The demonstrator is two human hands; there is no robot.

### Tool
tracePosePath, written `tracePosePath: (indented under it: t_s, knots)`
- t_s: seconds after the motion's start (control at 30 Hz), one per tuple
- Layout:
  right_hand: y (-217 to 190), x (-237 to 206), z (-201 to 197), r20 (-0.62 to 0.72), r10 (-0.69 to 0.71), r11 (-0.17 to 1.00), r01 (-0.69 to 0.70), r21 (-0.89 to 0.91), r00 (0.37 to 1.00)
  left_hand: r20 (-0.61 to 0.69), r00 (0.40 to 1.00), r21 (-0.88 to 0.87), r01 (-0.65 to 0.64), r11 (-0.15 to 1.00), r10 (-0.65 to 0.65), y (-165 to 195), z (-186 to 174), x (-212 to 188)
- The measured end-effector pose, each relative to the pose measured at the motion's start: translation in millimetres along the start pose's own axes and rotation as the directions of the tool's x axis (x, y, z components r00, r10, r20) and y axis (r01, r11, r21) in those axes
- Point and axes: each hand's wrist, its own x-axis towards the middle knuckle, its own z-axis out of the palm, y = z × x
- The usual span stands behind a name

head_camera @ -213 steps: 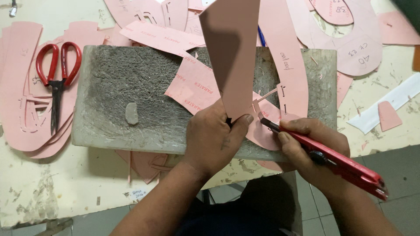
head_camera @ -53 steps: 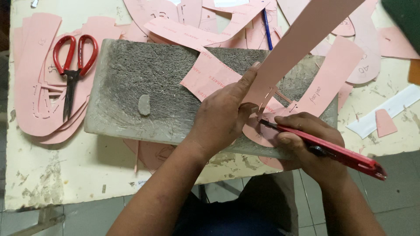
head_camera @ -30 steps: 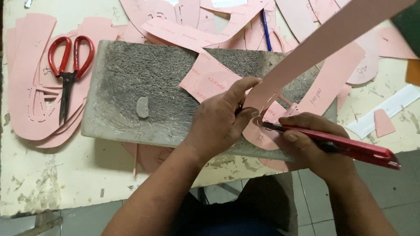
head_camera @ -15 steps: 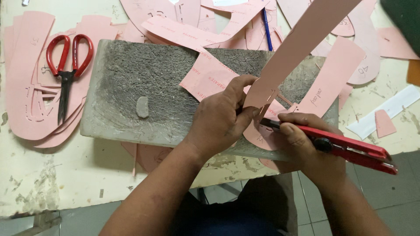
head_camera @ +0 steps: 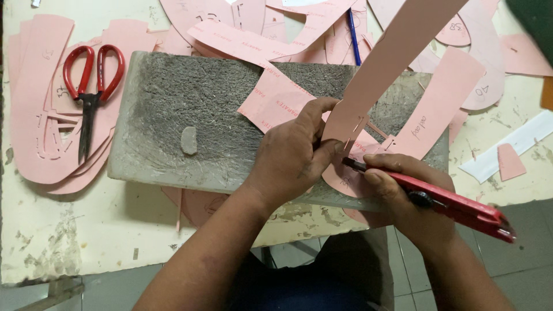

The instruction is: The person uses a red utility knife to cut pink foam pieces on a gray cutting mat. They hold the foam with the left hand and guide the knife with the right, making several precise cuts along marked lines. The workspace contains scattered foam scraps, a pair of scissors, and a shoe last.

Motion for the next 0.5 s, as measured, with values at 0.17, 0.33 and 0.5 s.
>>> tracePosePath:
  t_s: [0.17,0.33,0.5]
  knots:
    - [-3,7,-4,0.038,0.034,0.999,-0.033,-0.043,0.999,-0.003,1.000,0.005,0.027,1.000,-0.027,0,2,1]
    - [-9,14,-11,0.117,-0.032,0.994,0.044,-0.104,0.993,-0.022,1.000,-0.013,0.011,1.000,-0.012,0,2,0]
    - [-9,16,-16,0.186,-0.126,0.978,0.153,-0.142,0.974,-0.081,0.997,-0.134,-0.015,0.991,0.004,-1,3,-3]
